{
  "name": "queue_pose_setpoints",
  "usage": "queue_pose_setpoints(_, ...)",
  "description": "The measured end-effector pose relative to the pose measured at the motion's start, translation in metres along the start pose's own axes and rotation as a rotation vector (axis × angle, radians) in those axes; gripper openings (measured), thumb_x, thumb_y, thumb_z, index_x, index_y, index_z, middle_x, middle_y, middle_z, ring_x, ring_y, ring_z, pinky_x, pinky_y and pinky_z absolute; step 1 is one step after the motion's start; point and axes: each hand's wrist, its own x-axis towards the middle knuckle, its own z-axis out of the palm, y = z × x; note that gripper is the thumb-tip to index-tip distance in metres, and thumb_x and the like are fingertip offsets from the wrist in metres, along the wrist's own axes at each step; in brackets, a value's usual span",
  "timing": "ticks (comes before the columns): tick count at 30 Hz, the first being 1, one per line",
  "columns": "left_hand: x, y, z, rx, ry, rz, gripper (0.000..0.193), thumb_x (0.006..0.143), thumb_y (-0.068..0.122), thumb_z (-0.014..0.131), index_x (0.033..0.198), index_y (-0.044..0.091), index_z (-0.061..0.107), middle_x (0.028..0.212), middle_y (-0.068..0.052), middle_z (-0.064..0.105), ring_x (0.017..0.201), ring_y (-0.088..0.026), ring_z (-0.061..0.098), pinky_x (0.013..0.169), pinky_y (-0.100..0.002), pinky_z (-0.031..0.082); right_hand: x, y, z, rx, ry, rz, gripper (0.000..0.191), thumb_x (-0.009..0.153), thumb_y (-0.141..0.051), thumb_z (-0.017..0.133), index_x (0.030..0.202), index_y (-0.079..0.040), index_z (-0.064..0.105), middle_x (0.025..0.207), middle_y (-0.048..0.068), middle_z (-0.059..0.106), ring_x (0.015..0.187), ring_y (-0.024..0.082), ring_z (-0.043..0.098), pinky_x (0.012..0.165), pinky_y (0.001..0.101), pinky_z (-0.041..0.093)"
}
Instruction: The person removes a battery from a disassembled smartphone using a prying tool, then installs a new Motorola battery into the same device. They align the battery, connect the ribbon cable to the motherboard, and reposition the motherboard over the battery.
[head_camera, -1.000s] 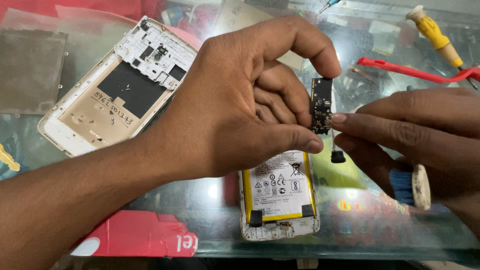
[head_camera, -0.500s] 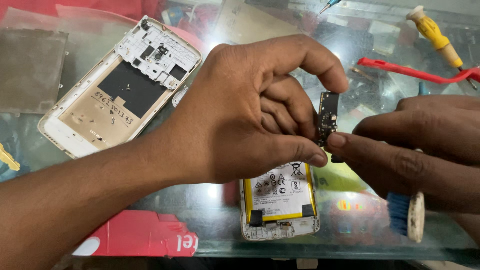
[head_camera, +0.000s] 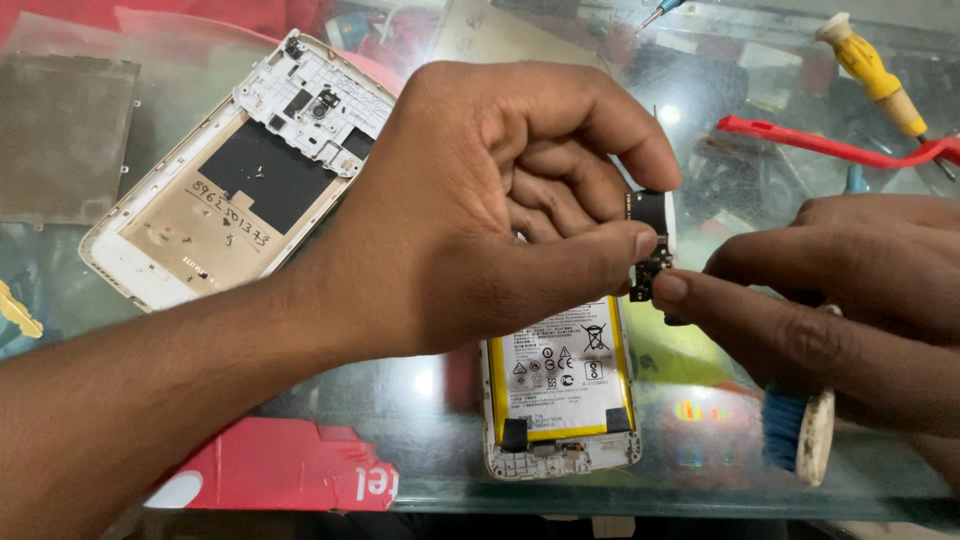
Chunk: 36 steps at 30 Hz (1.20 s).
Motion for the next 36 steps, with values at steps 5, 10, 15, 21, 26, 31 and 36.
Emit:
queue_pose_setpoints(5,0.000,0.000,0.002,0.028,0.009,-0.003,0.019,0.088,0.003,0.072,0.105,0.000,0.066,0.079,0.002,0.072,0.068,0.007,0.063,0.059,-0.010,0.053,-0.004,0.004,0.000,-0.028,-0.043,0.023,0.052,0.078,-0.026,0.077,0.130,-0.023,0.071,0.096,0.001,0.073,0.069,0.010,0.067,0.059,0.0319,0.053)
queue_pose_setpoints(10,0.001,-0.002,0.005,0.055,0.026,0.037,0.016,0.089,0.003,0.072,0.104,0.001,0.067,0.078,0.001,0.071,0.064,0.006,0.058,0.054,-0.011,0.047,0.003,0.002,-0.002,-0.093,-0.106,0.007,0.052,0.080,-0.030,0.075,0.131,-0.023,0.072,0.091,0.000,0.073,0.073,0.012,0.069,0.061,0.0332,0.055)
queue_pose_setpoints(15,0.003,-0.002,0.005,0.022,0.102,-0.003,0.021,0.089,0.003,0.071,0.109,0.000,0.067,0.079,-0.002,0.071,0.065,0.001,0.059,0.055,-0.014,0.047,0.021,-0.017,-0.009,-0.037,-0.044,0.184,0.052,0.078,-0.023,0.079,0.129,-0.015,0.071,0.091,0.001,0.074,0.073,0.011,0.066,0.065,0.0305,0.055)
queue_pose_setpoints(21,0.007,-0.006,0.000,-0.025,0.167,0.016,0.027,0.088,0.004,0.069,0.113,-0.002,0.064,0.081,-0.006,0.072,0.069,-0.005,0.074,0.060,-0.017,0.061,0.017,-0.018,0.010,-0.103,0.212,0.252,0.039,0.082,-0.008,0.086,0.116,-0.005,0.068,0.092,0.011,0.071,0.081,0.021,0.072,0.068,0.0318,0.058)
queue_pose_setpoints(26,0.007,-0.006,0.000,-0.024,0.165,0.011,0.026,0.088,0.004,0.068,0.112,-0.004,0.064,0.082,-0.007,0.073,0.068,-0.005,0.074,0.061,-0.018,0.062,0.009,0.001,0.019,-0.054,0.274,0.249,0.036,0.088,-0.006,0.079,0.120,-0.003,0.065,0.096,0.013,0.069,0.082,0.021,0.067,0.069,0.0310,0.054)
queue_pose_setpoints(31,0.007,-0.007,-0.001,-0.009,0.175,0.019,0.024,0.088,0.004,0.068,0.111,-0.004,0.065,0.081,-0.005,0.073,0.068,-0.004,0.073,0.061,-0.018,0.062,0.020,0.022,0.015,-0.042,0.318,0.389,0.041,0.104,0.004,0.058,0.145,0.007,0.058,0.105,0.020,0.064,0.085,0.023,0.059,0.076,0.0351,0.047)
queue_pose_setpoints(36,0.008,-0.011,-0.004,0.064,0.192,0.084,0.022,0.088,0.002,0.070,0.108,-0.003,0.065,0.082,-0.002,0.068,0.069,-0.001,0.065,0.060,-0.016,0.054,0.013,0.045,0.024,-0.210,0.225,0.542,0.027,0.102,0.002,0.067,0.128,0.004,0.074,0.092,0.021,0.070,0.069,0.025,0.066,0.062,0.0363,0.052)
